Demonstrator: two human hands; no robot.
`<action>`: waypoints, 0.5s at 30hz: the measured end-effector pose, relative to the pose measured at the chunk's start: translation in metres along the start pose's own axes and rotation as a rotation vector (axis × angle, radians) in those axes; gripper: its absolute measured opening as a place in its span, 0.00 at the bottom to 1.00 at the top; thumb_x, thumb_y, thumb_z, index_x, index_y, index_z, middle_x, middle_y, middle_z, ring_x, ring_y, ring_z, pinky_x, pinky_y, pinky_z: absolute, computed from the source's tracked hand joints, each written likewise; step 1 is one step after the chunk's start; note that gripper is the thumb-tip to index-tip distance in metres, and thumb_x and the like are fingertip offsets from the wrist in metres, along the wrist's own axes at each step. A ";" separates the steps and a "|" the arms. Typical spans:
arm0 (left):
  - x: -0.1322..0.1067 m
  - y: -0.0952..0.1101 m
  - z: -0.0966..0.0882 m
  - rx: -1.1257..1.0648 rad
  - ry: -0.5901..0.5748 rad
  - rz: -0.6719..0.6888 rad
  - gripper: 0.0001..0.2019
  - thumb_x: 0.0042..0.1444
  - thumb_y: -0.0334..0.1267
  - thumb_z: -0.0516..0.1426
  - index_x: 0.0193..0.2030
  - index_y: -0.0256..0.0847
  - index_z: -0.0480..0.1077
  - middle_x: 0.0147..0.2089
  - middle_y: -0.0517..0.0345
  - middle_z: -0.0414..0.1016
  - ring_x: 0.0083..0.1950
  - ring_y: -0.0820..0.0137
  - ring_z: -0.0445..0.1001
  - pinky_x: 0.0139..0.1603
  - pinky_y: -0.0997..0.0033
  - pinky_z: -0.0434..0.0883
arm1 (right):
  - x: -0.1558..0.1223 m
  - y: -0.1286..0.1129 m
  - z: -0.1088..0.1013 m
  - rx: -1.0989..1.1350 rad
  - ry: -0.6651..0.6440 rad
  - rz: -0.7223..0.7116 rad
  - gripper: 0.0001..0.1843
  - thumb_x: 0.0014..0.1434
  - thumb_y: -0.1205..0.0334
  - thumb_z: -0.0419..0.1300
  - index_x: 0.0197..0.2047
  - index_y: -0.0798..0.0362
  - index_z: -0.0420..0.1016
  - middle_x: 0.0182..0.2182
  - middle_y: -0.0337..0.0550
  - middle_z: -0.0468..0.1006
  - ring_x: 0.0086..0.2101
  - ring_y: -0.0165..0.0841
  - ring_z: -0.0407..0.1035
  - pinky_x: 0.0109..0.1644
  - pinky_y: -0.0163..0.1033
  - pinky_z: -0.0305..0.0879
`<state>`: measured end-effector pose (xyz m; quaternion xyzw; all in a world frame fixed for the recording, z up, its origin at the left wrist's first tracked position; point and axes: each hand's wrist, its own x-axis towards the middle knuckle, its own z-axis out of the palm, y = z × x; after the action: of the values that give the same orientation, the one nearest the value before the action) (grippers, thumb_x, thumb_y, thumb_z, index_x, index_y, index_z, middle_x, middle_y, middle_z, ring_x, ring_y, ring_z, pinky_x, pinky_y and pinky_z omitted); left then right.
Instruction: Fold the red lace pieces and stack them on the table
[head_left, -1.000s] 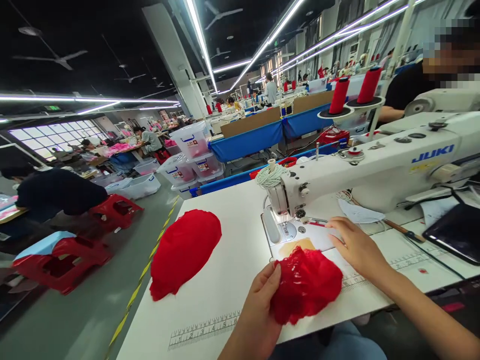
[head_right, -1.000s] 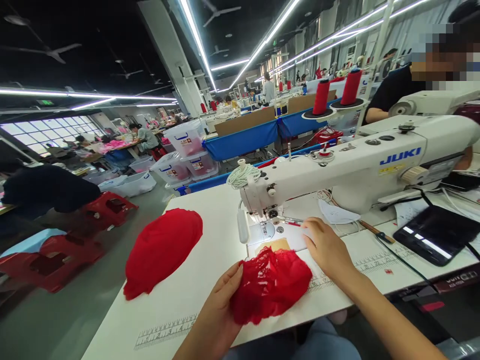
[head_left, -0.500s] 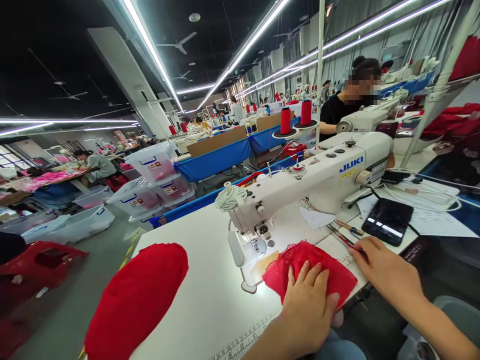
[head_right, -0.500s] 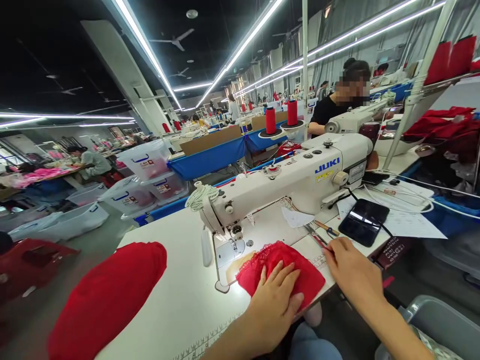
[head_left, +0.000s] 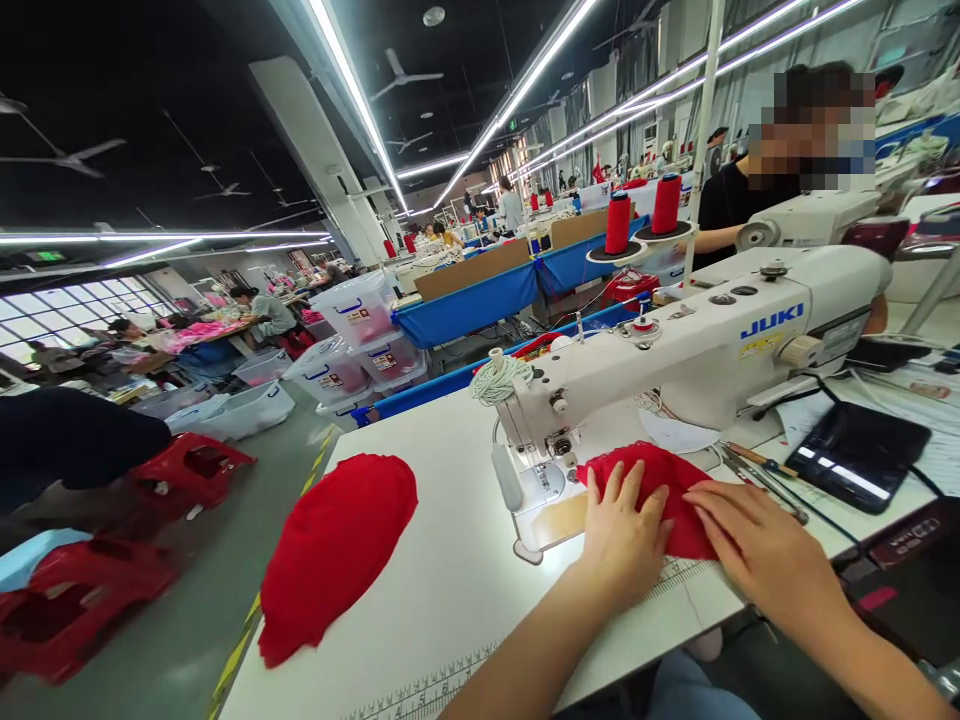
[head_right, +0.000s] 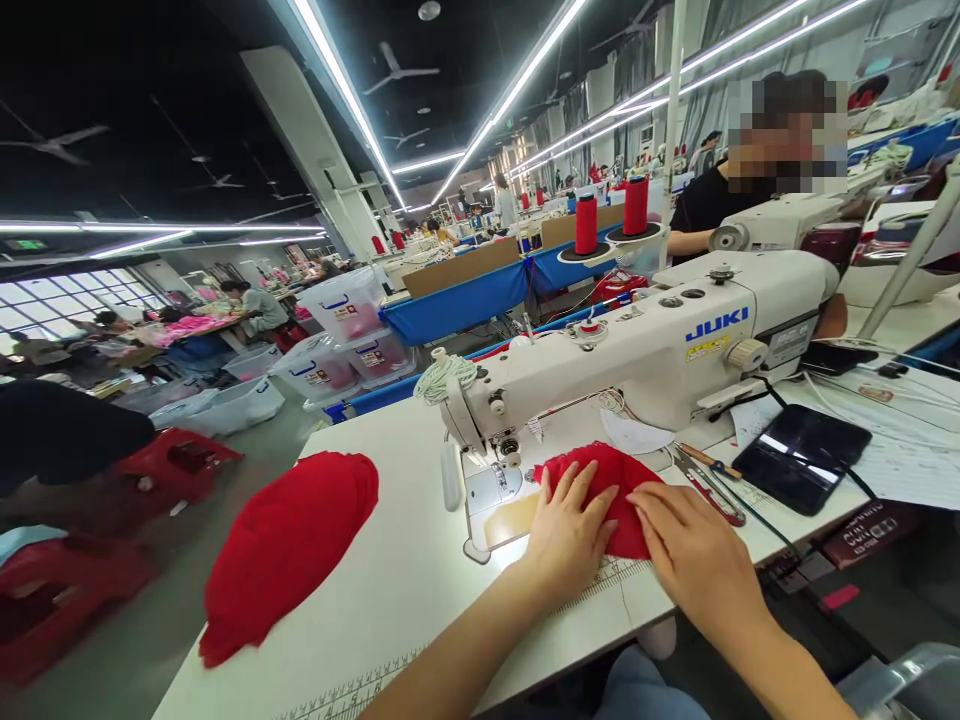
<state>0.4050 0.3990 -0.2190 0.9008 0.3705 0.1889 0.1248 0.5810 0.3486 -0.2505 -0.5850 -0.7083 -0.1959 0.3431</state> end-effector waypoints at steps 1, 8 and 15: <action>0.001 -0.005 0.001 -0.036 0.075 -0.033 0.20 0.62 0.34 0.52 0.61 0.44 0.67 0.66 0.44 0.63 0.66 0.49 0.60 0.67 0.35 0.54 | 0.001 -0.004 0.006 -0.008 -0.013 -0.083 0.20 0.66 0.62 0.44 0.43 0.55 0.78 0.40 0.51 0.81 0.40 0.43 0.76 0.42 0.48 0.75; 0.008 -0.027 -0.005 -0.341 0.304 -0.483 0.06 0.50 0.31 0.59 0.37 0.37 0.71 0.45 0.40 0.71 0.52 0.48 0.67 0.55 0.45 0.64 | 0.004 -0.009 0.019 -0.064 -0.013 -0.148 0.24 0.66 0.59 0.42 0.39 0.57 0.79 0.42 0.56 0.81 0.36 0.42 0.79 0.29 0.42 0.78; 0.020 -0.018 -0.006 -1.029 0.283 -0.603 0.11 0.54 0.40 0.56 0.42 0.39 0.64 0.36 0.54 0.70 0.39 0.64 0.69 0.42 0.64 0.69 | -0.006 0.001 0.032 -0.122 -0.042 -0.158 0.29 0.66 0.52 0.41 0.47 0.62 0.78 0.47 0.62 0.80 0.40 0.45 0.79 0.34 0.46 0.79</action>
<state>0.4044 0.4263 -0.2157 0.5467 0.4834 0.4176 0.5414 0.5745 0.3668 -0.2767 -0.5509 -0.7461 -0.2527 0.2756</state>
